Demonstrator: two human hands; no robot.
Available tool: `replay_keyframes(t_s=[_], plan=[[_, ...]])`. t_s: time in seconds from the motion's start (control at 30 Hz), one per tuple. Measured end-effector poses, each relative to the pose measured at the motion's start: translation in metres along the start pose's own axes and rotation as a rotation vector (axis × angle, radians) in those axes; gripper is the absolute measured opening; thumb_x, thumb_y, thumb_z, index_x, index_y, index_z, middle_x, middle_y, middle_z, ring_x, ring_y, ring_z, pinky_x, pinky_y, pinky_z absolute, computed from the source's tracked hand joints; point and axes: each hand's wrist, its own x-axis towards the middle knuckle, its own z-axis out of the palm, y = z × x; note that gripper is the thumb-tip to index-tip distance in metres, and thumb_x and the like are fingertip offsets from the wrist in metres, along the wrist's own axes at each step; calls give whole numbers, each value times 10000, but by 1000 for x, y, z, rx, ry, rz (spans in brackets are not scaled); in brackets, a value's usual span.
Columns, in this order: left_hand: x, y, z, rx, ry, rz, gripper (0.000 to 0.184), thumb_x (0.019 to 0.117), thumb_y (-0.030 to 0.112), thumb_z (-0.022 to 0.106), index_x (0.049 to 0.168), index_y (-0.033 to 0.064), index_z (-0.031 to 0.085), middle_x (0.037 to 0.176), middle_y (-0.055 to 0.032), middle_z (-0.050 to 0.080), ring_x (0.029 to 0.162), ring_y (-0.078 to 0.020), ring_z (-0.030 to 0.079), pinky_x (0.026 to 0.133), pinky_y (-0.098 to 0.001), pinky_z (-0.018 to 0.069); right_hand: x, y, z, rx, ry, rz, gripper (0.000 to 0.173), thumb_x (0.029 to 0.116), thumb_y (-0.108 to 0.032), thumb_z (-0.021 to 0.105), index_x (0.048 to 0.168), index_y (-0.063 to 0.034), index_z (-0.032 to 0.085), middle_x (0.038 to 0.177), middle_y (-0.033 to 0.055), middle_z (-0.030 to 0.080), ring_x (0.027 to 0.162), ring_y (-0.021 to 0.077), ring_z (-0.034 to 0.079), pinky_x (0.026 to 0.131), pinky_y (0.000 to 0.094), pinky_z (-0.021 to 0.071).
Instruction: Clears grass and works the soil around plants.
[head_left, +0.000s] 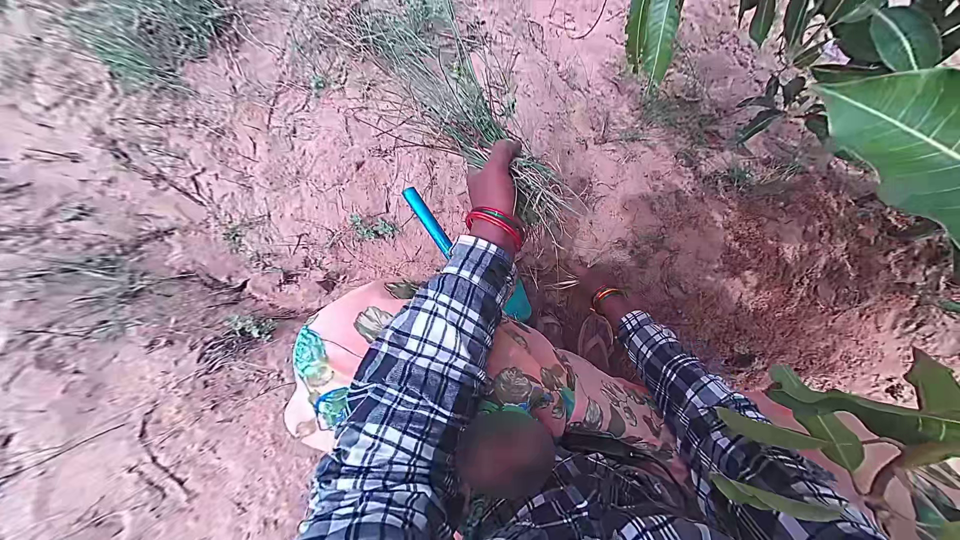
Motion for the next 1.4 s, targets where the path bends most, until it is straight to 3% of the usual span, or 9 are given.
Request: replay_keyframes(t_s=[0.2,0.47,0.6,0.73,0.97,1.03,1.17,1.27,1.4], plan=[[4,-3,-1,-6,15,10,407,953,232,688,1280,23,562,1010,-116,681,912,-191,691,784,-402,596,-5,21,5,94,209,119,421,1025,-120,566,1445,-127,554,1228,325,644,1082,544,650,827,722,521],[6,-1,2,74,-8,72,466,948,252,688,1327,28,533,1071,-111,668,974,-181,678,827,-406,588,-19,77,-85,694,742,457,500,1114,-366,434,1428,-1,568,1244,281,668,1173,422,638,1022,589,467],[3,2,2,47,-10,66,444,953,231,676,1321,25,536,1070,-111,661,977,-177,670,835,-396,582,-26,89,-90,653,442,485,533,1082,-410,503,1255,79,629,1190,290,659,1120,404,642,993,583,481],[0,3,2,45,-16,66,415,957,228,680,1292,21,550,1057,-108,661,964,-177,668,832,-390,578,-19,69,-38,342,-51,359,585,1082,-408,523,1299,131,590,1303,342,610,1231,452,604,1060,616,440],[9,-4,-2,71,5,50,485,946,273,691,1333,26,533,1084,-124,669,983,-198,679,837,-419,587,-5,55,38,334,-10,346,491,1071,-365,534,1252,80,636,1248,316,651,1174,457,643,980,640,503],[7,-4,1,46,-5,63,473,947,242,694,1333,26,528,1074,-119,672,973,-194,684,831,-410,594,-6,58,19,576,89,278,521,1105,-381,456,1288,84,604,1194,327,648,1103,453,645,961,624,492],[5,-3,3,50,-11,93,427,960,234,680,1306,25,543,1053,-107,673,953,-179,685,828,-396,593,-7,61,-51,1006,418,298,612,1127,-473,306,1155,44,633,951,163,645,835,237,625,820,448,538],[5,-2,3,33,-20,105,460,958,209,678,1346,24,513,1068,-109,671,958,-179,686,828,-390,595,-16,68,-88,988,523,318,515,1134,-394,339,1092,17,647,856,97,620,753,172,586,773,399,510],[6,-3,1,33,-11,93,457,959,210,673,1342,20,514,1059,-113,672,944,-178,690,816,-389,600,-4,68,-60,760,287,216,415,1102,-253,450,1367,50,551,1050,209,679,903,298,653,846,490,530]])
